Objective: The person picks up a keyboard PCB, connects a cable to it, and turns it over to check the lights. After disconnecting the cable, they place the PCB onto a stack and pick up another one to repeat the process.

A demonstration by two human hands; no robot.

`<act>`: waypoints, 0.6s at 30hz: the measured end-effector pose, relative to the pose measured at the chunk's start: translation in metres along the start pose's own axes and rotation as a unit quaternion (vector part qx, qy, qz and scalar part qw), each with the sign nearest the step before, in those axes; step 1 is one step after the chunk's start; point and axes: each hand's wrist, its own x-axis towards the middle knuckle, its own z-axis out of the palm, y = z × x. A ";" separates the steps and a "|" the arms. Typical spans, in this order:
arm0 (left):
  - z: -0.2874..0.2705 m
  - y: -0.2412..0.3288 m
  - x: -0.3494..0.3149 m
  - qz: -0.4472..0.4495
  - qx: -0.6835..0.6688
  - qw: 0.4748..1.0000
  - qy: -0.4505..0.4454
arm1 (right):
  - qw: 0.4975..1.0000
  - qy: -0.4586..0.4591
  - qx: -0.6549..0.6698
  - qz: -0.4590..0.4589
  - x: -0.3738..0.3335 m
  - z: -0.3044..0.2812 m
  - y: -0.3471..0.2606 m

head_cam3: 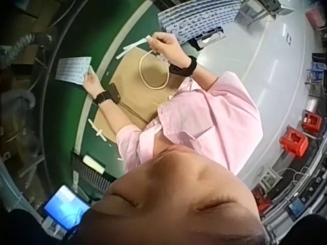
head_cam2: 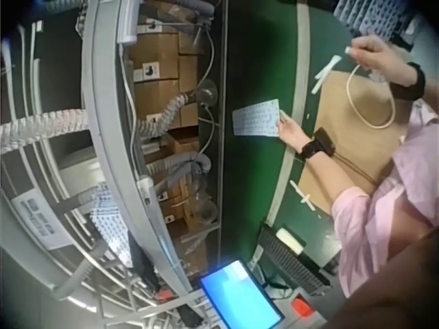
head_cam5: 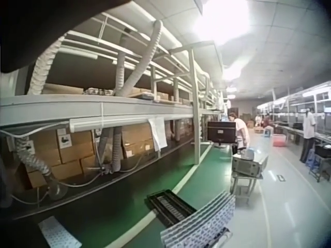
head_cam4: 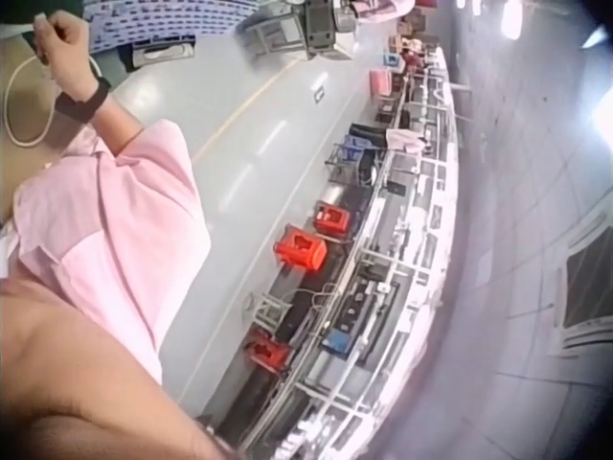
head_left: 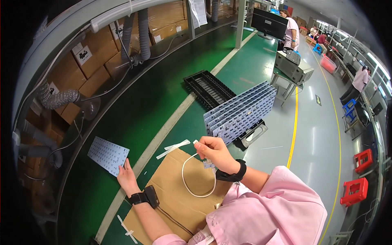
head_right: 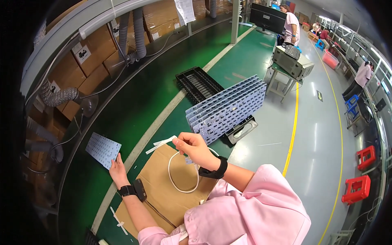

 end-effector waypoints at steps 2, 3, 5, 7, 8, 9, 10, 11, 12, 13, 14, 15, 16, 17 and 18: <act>0.009 0.007 -0.002 -0.143 -0.077 0.986 0.028 | 1.000 -0.001 -0.002 0.002 0.000 -0.001 0.003; 0.015 0.011 -0.004 -0.212 -0.115 0.970 0.043 | 1.000 -0.002 0.003 0.003 -0.001 -0.001 0.004; 0.029 0.017 -0.010 -0.216 -0.137 0.965 0.060 | 1.000 -0.008 0.014 0.002 -0.003 -0.003 0.006; 0.048 0.018 -0.021 -0.227 -0.189 0.951 0.091 | 1.000 -0.013 0.023 0.000 -0.004 -0.004 0.005; 0.058 0.013 -0.026 -0.227 -0.186 0.952 0.091 | 1.000 -0.011 0.020 0.001 -0.005 -0.006 0.006; 0.069 0.005 -0.032 -0.265 -0.184 0.943 0.082 | 1.000 -0.009 0.018 0.003 -0.006 -0.008 0.006; 0.081 -0.002 -0.040 -0.301 -0.183 0.933 0.071 | 1.000 -0.010 0.016 0.003 -0.006 -0.009 0.005; 0.092 -0.011 -0.048 -0.334 -0.182 0.923 0.061 | 1.000 -0.012 0.020 0.002 -0.007 -0.009 0.004; 0.099 -0.024 -0.057 -0.317 -0.074 0.944 -0.050 | 0.999 -0.020 0.027 0.007 -0.008 -0.007 0.004; 0.108 -0.040 -0.067 -0.295 0.035 0.942 -0.159 | 0.999 -0.028 0.033 0.013 -0.009 -0.006 0.004; 0.119 -0.054 -0.075 -0.285 0.131 0.926 -0.213 | 0.998 -0.037 0.039 0.019 -0.011 -0.004 0.004; 0.131 -0.072 -0.083 -0.274 0.224 0.897 -0.264 | 0.998 -0.040 0.039 0.020 -0.013 -0.005 0.003; 0.141 -0.091 -0.090 -0.269 0.277 0.877 -0.285 | 0.998 -0.048 0.039 0.023 -0.015 -0.007 0.003; 0.150 -0.106 -0.094 -0.259 0.331 0.855 -0.304 | 0.997 -0.061 0.040 0.023 -0.017 -0.006 0.001; 0.153 -0.120 -0.095 -0.245 0.336 0.850 -0.324 | 0.996 -0.074 0.041 0.024 -0.018 -0.005 -0.001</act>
